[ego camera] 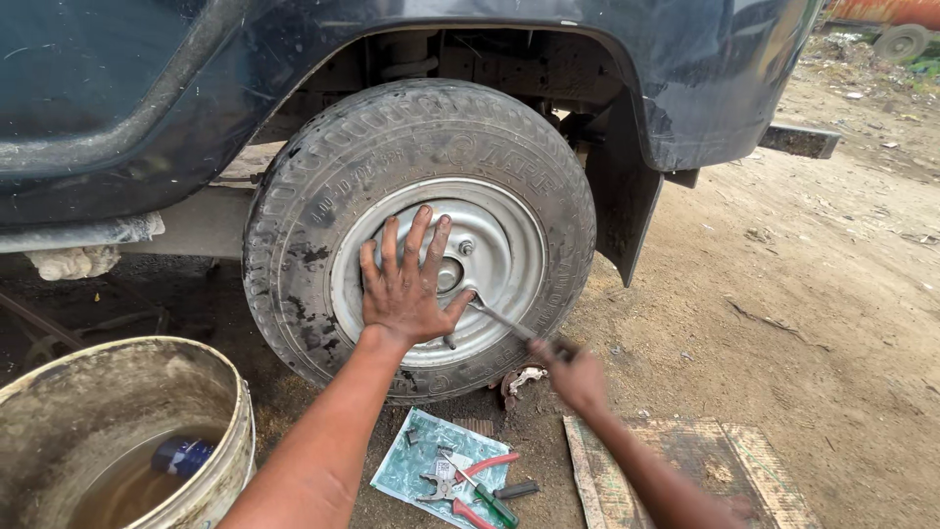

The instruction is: The person tightens the lug nuts on a vehicle tire using a lug wrench. They rotate the wrench across multiple nuts to secure the wheel to the hub.

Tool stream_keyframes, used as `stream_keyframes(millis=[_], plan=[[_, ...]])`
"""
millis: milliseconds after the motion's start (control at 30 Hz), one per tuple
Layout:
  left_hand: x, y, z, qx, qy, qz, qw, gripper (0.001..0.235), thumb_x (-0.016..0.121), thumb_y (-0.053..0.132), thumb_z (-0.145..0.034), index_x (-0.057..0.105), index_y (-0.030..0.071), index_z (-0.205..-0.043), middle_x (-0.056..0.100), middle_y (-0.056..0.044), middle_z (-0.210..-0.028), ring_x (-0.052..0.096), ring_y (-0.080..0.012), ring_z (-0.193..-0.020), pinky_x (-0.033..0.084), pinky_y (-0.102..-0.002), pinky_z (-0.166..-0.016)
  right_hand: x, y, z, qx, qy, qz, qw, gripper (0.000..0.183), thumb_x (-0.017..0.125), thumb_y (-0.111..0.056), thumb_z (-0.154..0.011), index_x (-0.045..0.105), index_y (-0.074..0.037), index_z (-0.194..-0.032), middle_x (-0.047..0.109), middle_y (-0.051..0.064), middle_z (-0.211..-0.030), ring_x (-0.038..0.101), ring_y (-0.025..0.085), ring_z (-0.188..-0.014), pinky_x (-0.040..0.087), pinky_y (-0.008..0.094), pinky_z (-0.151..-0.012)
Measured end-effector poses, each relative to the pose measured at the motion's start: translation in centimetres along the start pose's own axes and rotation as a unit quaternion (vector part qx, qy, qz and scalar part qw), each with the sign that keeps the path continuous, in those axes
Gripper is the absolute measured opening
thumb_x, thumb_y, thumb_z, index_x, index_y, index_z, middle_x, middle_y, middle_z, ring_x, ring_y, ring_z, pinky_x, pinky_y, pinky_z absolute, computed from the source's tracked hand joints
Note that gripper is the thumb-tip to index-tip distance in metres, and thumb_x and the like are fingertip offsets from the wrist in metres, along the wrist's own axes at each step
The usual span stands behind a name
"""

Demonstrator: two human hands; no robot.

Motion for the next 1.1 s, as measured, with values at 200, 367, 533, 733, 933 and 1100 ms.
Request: stream_keyframes(millis=[200,367,533,733,933,1100], plan=[[0.7,-0.1,0.0,-0.001,-0.012,0.008,1.000,0.108,0.065,0.072,-0.082,0.012,0.024,-0.164,0.003,-0.006,-0.169,0.009,-0.0417,-0.150,0.012,-0.069,-0.114,-8.1,-4.9,-2.8,-0.073,0.054,0.235,0.968,0.055,0.067,-0.067,-0.083,0.081,-0.016,-0.098,0.057,0.000,-0.058,0.036,0.010,-0.045,0.024,0.029,-0.044],[0.8,0.0,0.2,-0.007,-0.023,0.011,1.000,0.107,0.065,0.071,-0.083,0.014,0.025,-0.165,0.004,-0.006,-0.169,0.009,-0.0420,-0.150,0.012,-0.068,-0.115,-3.7,-3.0,-0.2,0.003,0.014,0.124,0.992,0.063,0.072,-0.066,-0.077,0.079,-0.013,-0.111,0.066,0.001,-0.063,0.049,0.009,-0.047,0.034,0.029,-0.044],[1.1,-0.2,0.3,-0.009,-0.007,0.009,1.000,0.105,0.067,0.070,-0.083,0.017,0.026,-0.166,0.007,-0.004,-0.170,0.010,-0.0395,-0.152,0.012,-0.067,-0.116,-2.9,-1.8,-1.3,-0.004,0.009,0.124,0.992,0.060,0.074,-0.064,-0.072,0.082,-0.012,-0.101,0.075,0.004,-0.071,0.058,0.012,-0.052,0.045,0.034,-0.049],[1.4,0.1,0.2,-0.009,0.009,-0.010,1.000,0.106,0.069,0.071,-0.081,0.022,0.026,-0.165,0.009,-0.004,-0.170,0.012,-0.0396,-0.151,0.016,-0.068,-0.114,-0.6,0.9,-1.6,-0.026,0.015,0.092,0.995,0.049,0.074,-0.061,-0.080,0.080,-0.012,-0.085,0.075,0.007,-0.072,0.062,0.012,-0.056,0.051,0.034,-0.056],[1.4,0.0,0.5,0.001,0.048,-0.013,0.999,0.103,0.070,0.071,-0.081,0.028,0.026,-0.164,0.018,-0.005,-0.170,0.020,-0.0398,-0.150,0.020,-0.067,-0.113,-7.7,5.2,-10.2,-0.033,-0.073,0.097,0.992,0.026,0.064,-0.021,-0.095,0.079,-0.013,-0.114,0.082,0.012,-0.116,0.075,0.016,-0.095,0.056,0.035,-0.091],[1.5,-0.3,0.3,0.019,0.121,-0.015,0.992,0.095,0.072,0.063,-0.091,0.033,0.022,-0.166,0.024,-0.008,-0.171,0.025,-0.0415,-0.149,0.023,-0.068,-0.113,-5.9,5.7,-16.8,0.102,-0.013,-0.091,0.990,0.026,0.057,-0.020,-0.099,0.074,-0.005,-0.112,0.079,0.017,-0.109,0.074,0.020,-0.087,0.058,0.038,-0.085]])
Point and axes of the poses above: each hand's wrist, its own z-axis away from the middle knuckle, its own x-axis out of the palm, y = z × x, the point moved 1 cm from there along -z, towards the middle knuckle
